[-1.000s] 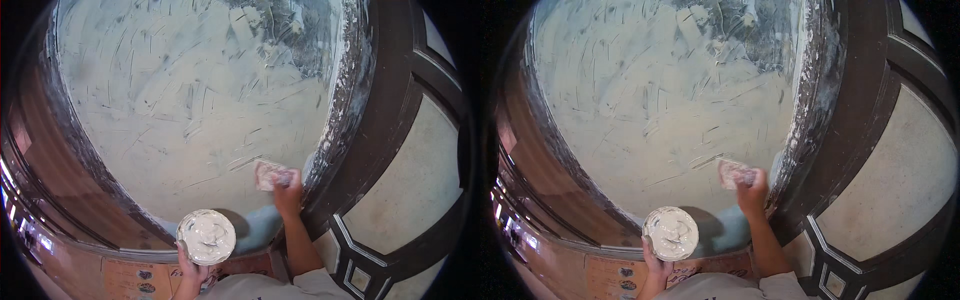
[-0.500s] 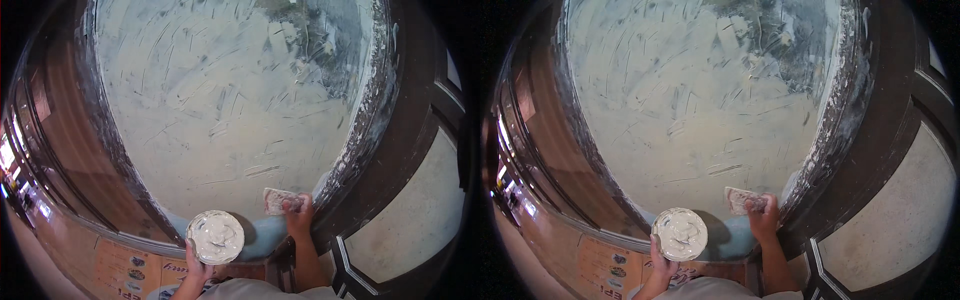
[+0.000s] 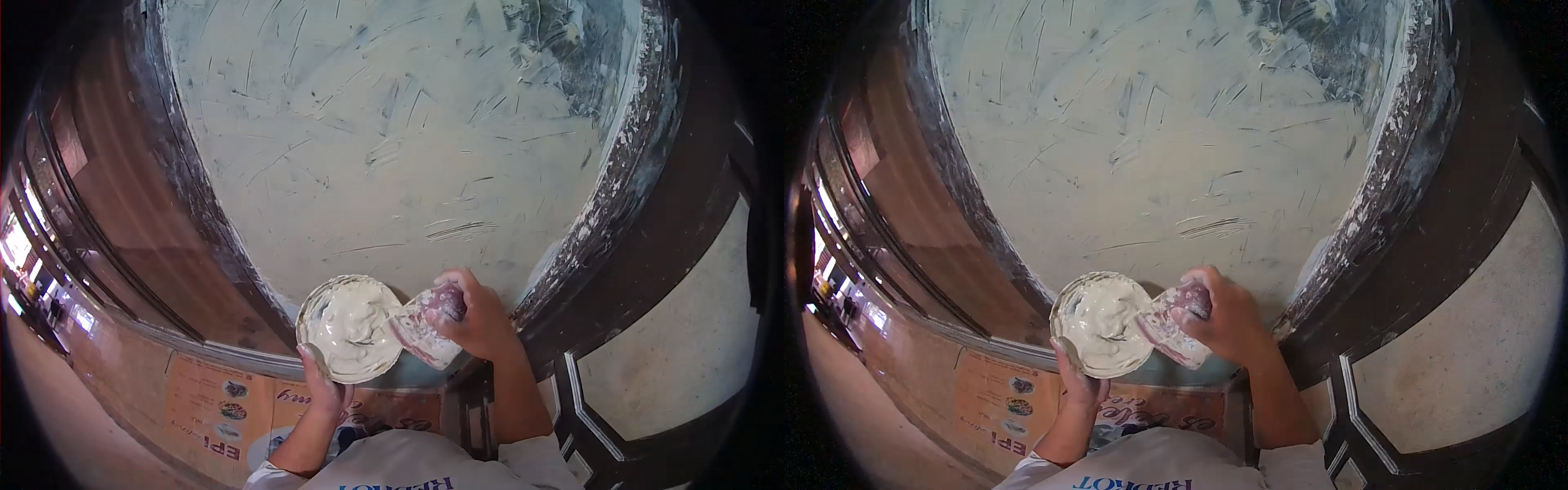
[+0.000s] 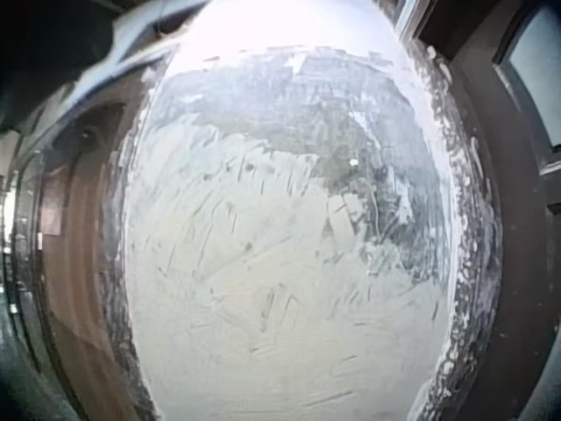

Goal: The person applies a putty-like substance to a wall using a plastic spreader, loading the spreader from a container held in the other hand.

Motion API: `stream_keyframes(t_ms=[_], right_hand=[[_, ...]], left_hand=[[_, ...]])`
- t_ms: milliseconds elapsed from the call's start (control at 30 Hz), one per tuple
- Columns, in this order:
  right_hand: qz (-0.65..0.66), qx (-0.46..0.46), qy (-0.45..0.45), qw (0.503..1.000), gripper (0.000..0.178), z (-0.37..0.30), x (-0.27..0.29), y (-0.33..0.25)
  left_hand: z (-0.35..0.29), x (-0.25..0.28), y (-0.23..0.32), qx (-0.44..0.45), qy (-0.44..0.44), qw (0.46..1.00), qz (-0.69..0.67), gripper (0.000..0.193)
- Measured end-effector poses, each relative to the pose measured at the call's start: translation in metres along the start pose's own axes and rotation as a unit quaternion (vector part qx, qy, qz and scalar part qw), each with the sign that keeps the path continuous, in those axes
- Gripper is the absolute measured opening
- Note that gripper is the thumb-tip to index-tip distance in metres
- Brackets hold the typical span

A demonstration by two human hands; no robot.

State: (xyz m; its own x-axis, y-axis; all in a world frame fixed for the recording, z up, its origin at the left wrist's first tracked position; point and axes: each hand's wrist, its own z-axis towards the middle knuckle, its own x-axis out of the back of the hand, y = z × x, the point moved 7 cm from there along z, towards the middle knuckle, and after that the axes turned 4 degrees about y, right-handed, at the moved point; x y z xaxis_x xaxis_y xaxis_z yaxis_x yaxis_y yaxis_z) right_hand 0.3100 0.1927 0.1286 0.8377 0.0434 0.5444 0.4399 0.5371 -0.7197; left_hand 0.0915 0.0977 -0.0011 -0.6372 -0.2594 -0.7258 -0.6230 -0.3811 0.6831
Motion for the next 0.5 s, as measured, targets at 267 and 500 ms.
stream_keyframes(t_ms=[267, 500], right_hand=[[-0.120, 0.038, -0.022, 0.992, 0.045, 0.021, -0.024, -0.040], [-0.130, 0.063, -0.026, 0.989, 0.043, 0.017, -0.059, -0.063]], left_hand=[[-0.004, 0.007, 0.016, -0.011, -0.041, 0.999, 0.026, 0.077], [-0.004, 0.029, 0.040, 0.022, -0.019, 1.000, 0.004, 0.076]])
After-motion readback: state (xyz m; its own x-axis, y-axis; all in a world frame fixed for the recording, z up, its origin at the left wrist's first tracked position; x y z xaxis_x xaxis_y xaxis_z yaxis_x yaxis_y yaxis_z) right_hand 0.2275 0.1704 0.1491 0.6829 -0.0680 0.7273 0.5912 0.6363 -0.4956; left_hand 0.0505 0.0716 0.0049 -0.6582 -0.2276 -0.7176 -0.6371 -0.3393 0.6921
